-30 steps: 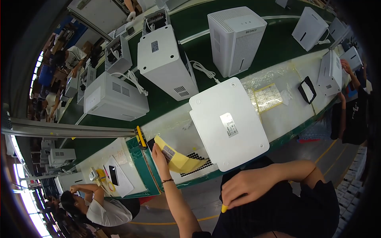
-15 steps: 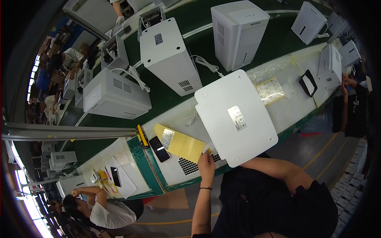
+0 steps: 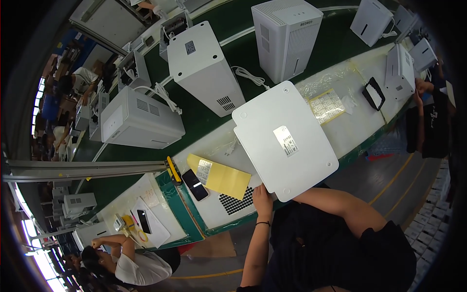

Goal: Applying labels and small yellow components to white appliance housings on a factory assembly line.

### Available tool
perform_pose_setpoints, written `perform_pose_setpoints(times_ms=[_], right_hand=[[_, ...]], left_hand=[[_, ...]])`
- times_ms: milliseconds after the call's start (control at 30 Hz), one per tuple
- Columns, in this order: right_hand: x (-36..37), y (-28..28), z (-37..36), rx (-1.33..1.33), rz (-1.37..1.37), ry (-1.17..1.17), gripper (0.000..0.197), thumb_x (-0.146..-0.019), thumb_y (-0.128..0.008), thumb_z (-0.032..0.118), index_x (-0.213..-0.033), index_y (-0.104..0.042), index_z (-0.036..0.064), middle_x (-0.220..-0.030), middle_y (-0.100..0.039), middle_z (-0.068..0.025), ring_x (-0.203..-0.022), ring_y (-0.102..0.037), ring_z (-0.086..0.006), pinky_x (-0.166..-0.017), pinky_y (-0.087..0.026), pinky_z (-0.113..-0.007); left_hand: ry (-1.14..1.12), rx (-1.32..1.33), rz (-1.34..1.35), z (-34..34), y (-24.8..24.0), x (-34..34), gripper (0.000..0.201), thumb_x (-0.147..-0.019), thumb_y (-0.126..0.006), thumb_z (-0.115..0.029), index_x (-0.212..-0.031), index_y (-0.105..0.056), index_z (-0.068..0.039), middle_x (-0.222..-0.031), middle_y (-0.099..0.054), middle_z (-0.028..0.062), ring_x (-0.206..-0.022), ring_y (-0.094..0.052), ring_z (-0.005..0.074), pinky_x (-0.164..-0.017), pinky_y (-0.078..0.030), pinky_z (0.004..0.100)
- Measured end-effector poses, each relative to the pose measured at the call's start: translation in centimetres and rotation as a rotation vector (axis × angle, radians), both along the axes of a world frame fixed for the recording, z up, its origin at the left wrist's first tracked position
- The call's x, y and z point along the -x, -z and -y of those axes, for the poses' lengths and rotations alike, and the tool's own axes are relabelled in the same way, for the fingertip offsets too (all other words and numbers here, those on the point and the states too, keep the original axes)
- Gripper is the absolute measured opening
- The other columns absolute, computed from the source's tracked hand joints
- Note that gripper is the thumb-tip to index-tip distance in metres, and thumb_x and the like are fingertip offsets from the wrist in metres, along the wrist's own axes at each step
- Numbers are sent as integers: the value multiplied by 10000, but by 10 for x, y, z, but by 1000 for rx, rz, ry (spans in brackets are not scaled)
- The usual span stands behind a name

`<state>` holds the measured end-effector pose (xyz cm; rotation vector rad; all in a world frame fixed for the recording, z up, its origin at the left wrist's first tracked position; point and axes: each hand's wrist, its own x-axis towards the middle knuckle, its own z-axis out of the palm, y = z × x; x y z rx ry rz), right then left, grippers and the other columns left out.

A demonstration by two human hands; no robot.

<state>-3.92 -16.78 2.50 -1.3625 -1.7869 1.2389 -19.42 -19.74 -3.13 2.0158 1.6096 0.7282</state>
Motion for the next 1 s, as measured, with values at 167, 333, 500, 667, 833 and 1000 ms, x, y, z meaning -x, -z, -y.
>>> perform_pose_setpoints(times_ms=[167, 333, 500, 667, 833, 1000], right_hand=[[11, -8, -10, 84, -15, -42, 396, -924, -560, 218, -1278, -506, 50, -1228, -571, -121, -1081, -574, -259, -922, -464, -375], [19, -13, -14, 177, -24, -86, 388, -920, -561, 212, -1269, -514, 50, -1219, -575, -121, -1073, -577, -263, -916, -465, -376], [23, -54, -1, -431, 374, -182, 46, -833, -607, 99, -860, -595, 62, -928, -567, -36, -819, -551, -245, -729, -467, -326], [31, -160, 11, -498, 106, -323, 135, -774, -678, 92, -835, -565, 51, -875, -555, -47, -791, -582, -237, -738, -496, -332], [5, -263, 1, -818, -132, -381, 169, -758, -699, 60, -854, -560, 56, -933, -584, -71, -864, -604, -247, -754, -542, -362], [-34, -301, -51, -985, 67, 75, 172, -775, -645, -27, -897, -545, 41, -928, -573, -111, -816, -576, -277, -777, -491, -409]], left_hand=[[-58, 27, -8, -7, -12, -1, 299, -763, -554, -17, -1061, -560, -42, -908, -564, 115, -911, -521, 306, -782, -396, 416], [-232, 59, -50, -5, -22, 21, 263, -793, -562, -28, -1054, -573, -65, -938, -554, 94, -930, -513, 291, -800, -378, 406], [-239, 14, -115, 6, -30, 42, 240, -800, -614, -80, -1039, -605, -97, -891, -549, 54, -884, -522, 249, -802, -366, 386], [45, -136, -319, 11, -5, 46, 192, -816, -600, -107, -1004, -635, -112, -810, -546, 16, -820, -531, 199, -779, -385, 359], [29, -174, -402, 6, -4, 38, 184, -785, -586, -108, -960, -645, -104, -747, -539, 4, -767, -526, 184, -744, -395, 356], [-42, -113, -344, 6, -10, 37, 47, -829, -578, -123, -846, -611, -95, -717, -583, 25, -755, -553, 207, -731, -399, 365]])
